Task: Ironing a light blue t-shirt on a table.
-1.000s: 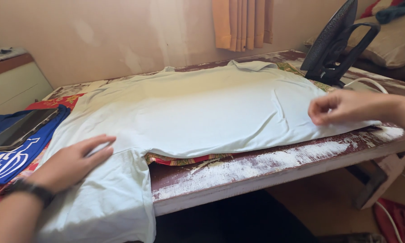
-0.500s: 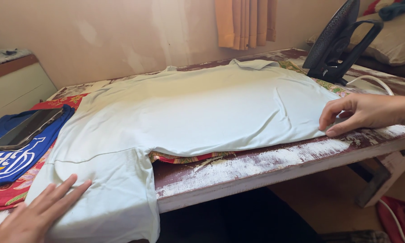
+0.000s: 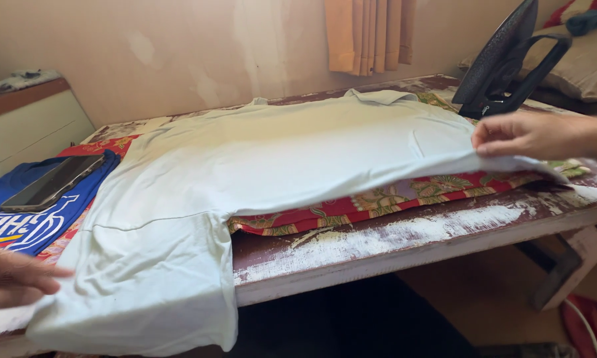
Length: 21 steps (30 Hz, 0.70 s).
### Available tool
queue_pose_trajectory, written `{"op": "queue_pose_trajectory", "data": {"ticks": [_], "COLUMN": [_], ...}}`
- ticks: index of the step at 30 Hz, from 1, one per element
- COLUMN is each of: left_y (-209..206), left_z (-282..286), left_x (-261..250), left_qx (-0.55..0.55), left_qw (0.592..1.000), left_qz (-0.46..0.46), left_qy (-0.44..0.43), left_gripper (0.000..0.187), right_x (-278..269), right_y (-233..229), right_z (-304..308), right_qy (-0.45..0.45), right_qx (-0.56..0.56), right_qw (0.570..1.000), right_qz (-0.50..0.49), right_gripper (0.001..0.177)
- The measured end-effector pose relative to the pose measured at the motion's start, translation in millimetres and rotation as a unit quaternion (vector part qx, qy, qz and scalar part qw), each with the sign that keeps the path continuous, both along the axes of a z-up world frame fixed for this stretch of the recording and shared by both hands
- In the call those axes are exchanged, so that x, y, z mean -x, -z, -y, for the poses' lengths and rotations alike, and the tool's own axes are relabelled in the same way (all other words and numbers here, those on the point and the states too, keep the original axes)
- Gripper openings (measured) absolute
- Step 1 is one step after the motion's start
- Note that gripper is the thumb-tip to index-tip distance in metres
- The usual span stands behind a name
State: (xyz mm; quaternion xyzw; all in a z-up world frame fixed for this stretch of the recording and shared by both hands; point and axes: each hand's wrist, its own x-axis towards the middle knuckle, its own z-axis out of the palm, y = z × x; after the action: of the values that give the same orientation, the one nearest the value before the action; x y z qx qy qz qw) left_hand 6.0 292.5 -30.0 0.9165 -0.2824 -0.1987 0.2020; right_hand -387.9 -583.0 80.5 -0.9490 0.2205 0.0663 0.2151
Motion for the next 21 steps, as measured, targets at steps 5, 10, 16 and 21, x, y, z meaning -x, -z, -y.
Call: {"op": "queue_pose_trajectory", "data": {"ticks": [5,10,16,21], "left_y": [-45.9,-35.2,-32.2,-1.0], "left_z": [72.4,77.4,74.2,15.1], "left_x": [65.9,83.8,90.9,-18.2], "left_qx": [-0.1,-0.159,-0.17,-0.097], "left_qw": [0.983,0.961,0.951,0.942], "left_qz": [-0.053,-0.127,-0.036,-0.18], "left_qy": [-0.147,-0.187,-0.256,-0.267], "left_gripper": [0.041,0.045,0.043,0.036], "right_x": [-13.3,-15.6,-24.2,-39.9], "right_y": [-19.5,-21.3,-6.6,-0.6], "right_z": [-7.9,-40.4,4.4,46.4], "right_qy": [-0.056,-0.036,-0.041,-0.085], "right_qx": [0.063,0.074,0.038,-0.015], "right_qw": [0.993,0.996,0.997,0.996], "right_qz": [0.086,-0.041,-0.055,0.015], "right_gripper": [0.014,0.014,0.021,0.013]}}
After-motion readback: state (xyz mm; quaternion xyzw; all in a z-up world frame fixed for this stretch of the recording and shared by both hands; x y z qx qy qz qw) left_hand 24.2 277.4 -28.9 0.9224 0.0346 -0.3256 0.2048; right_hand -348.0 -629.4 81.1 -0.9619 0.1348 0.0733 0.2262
